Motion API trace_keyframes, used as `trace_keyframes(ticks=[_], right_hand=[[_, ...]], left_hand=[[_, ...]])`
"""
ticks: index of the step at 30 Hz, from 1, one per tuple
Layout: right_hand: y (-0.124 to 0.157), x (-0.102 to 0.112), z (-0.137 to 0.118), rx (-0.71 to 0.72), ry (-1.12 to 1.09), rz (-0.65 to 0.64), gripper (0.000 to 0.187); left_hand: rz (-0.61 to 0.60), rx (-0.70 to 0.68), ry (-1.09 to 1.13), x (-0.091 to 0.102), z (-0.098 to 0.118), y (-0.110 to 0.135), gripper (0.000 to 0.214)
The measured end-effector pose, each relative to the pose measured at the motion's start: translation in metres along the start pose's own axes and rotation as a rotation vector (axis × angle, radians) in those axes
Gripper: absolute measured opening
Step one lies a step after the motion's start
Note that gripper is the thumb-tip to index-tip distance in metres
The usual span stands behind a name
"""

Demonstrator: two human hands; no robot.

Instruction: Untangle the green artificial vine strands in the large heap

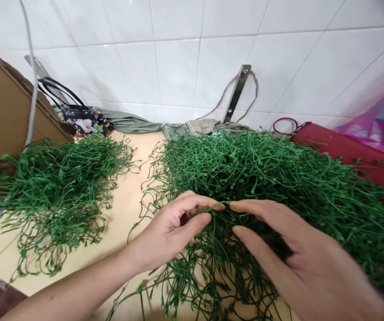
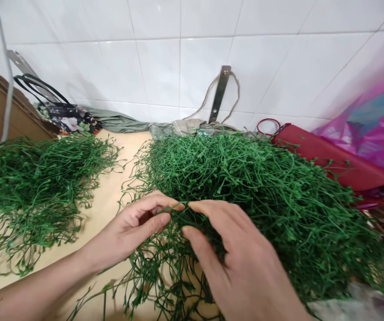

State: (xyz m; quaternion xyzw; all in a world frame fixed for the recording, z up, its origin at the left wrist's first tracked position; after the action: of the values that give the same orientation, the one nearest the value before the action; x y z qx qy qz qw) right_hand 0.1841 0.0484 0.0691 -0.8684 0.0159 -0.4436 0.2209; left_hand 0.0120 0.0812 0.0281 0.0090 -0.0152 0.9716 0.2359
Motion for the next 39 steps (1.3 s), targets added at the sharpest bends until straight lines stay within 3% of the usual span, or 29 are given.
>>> trace_keyframes(ticks=[4,7,12,18,23,34,39], right_hand=[[-0.012,-0.03,0.001,-0.205,-0.238,-0.168,0.017],[-0.011,-0.038,0.009,-0.301,-0.331,-0.191,0.015],[-0.009,-0.043,0.011,-0.351,-0.457,-0.286,0.011],[-0.009,-0.05,0.011,-0.383,-0.683,-0.346,0.009],[-0.004,-0.06,0.013,-0.431,-0.852,-0.443,0.018],[0.001,-0.067,0.016,-0.454,-0.921,-0.485,0.024],[-0.001,-0.064,0.013,-0.39,-0.774,-0.47,0.022]], left_hand=[[0.082,0.045,0.127,0.002,-0.006,-0.001,0.022],[0.129,0.037,0.058,0.008,-0.007,-0.001,0.012],[0.143,-0.04,-0.089,0.016,0.001,-0.003,0.012],[0.126,-0.055,-0.086,0.014,0.003,-0.004,0.013],[0.11,-0.019,-0.046,0.011,-0.002,-0.004,0.016],[0.092,-0.092,-0.232,0.013,0.004,-0.003,0.015],[0.01,-0.068,-0.303,0.01,0.004,-0.002,0.016]])
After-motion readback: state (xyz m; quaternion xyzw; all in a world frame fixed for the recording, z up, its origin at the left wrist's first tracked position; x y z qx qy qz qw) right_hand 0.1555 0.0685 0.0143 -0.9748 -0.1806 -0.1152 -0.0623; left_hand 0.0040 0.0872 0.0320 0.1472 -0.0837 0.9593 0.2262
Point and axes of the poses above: each hand's wrist, its own y-axis away from the middle knuckle, its own x-axis out of the back of the hand, z = x × y, the point moved 7 cm from there along -y, towards the middle knuckle, and after that the axes turned 7 degrees about y, right-handed, at the moved point
